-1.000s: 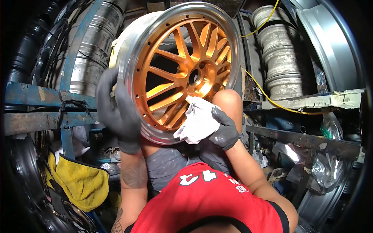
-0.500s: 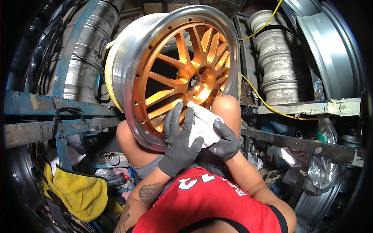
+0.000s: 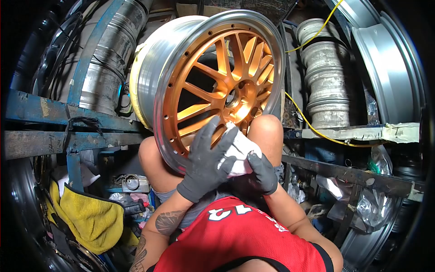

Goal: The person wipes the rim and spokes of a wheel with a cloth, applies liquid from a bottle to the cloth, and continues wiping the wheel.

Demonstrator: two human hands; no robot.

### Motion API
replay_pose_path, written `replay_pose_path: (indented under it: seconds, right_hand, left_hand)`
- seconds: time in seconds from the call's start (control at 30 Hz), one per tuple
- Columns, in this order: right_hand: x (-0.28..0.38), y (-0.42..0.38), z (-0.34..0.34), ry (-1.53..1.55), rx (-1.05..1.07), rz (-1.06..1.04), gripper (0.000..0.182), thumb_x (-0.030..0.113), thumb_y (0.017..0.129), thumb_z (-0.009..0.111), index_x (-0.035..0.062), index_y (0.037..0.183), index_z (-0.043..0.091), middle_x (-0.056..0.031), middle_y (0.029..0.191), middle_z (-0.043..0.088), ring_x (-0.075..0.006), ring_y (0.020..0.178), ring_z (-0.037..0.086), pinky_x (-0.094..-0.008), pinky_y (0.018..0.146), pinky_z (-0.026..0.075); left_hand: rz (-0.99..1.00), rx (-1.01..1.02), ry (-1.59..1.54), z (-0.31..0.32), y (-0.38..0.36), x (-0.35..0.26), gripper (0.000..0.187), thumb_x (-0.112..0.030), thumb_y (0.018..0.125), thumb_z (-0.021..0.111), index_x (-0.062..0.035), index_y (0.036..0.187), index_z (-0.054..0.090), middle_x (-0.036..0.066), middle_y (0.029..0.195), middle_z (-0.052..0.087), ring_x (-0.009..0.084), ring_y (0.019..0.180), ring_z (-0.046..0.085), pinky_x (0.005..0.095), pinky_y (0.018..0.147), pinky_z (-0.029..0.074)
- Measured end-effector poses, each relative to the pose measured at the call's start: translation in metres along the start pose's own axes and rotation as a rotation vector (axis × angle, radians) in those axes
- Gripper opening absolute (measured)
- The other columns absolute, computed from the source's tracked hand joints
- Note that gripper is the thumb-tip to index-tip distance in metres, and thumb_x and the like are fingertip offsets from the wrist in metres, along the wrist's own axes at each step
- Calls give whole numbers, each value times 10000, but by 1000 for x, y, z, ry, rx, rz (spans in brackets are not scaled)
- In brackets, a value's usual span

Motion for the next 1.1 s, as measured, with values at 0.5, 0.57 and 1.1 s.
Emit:
replay_pose_path:
  seconds: [0.5, 0.57, 1.1]
  right_hand:
    - [-2, -11, 6, -98, -20, -108, 647, 456, 1088, 330, -30, 1514, 328, -124, 1426, 512, -217, 1281, 524, -363, 1080, 402]
    - [-8, -14, 2, -114, -18, -97, 666, 469, 1084, 337, -22, 1532, 296, -121, 1451, 491, -214, 1303, 504, -361, 1095, 390]
    - [25, 14, -10, -533, -187, -399, 405, 240, 1043, 525, -17, 1354, 490, -160, 1224, 611, -170, 996, 618, -295, 868, 501]
  left_hand:
    - [-51, -43, 27, 1, -1, -13, 531, -308, 931, 581, -176, 1443, 529, 253, 1442, 429, 429, 1262, 478, 522, 1048, 395]
    - [-26, -32, -17, 12, -8, -15, 536, -318, 954, 554, -149, 1460, 506, 256, 1440, 427, 431, 1256, 476, 510, 1055, 387]
    - [131, 309, -170, -77, 29, -56, 404, -252, 868, 711, 34, 1150, 665, 245, 1074, 698, 378, 967, 695, 406, 866, 549]
Point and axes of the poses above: each hand's wrist, its own y-axis towards the middle knuckle, its own z-axis out of the palm, x = y × z, the point moved 3 cm from there along y, towards the middle knuckle
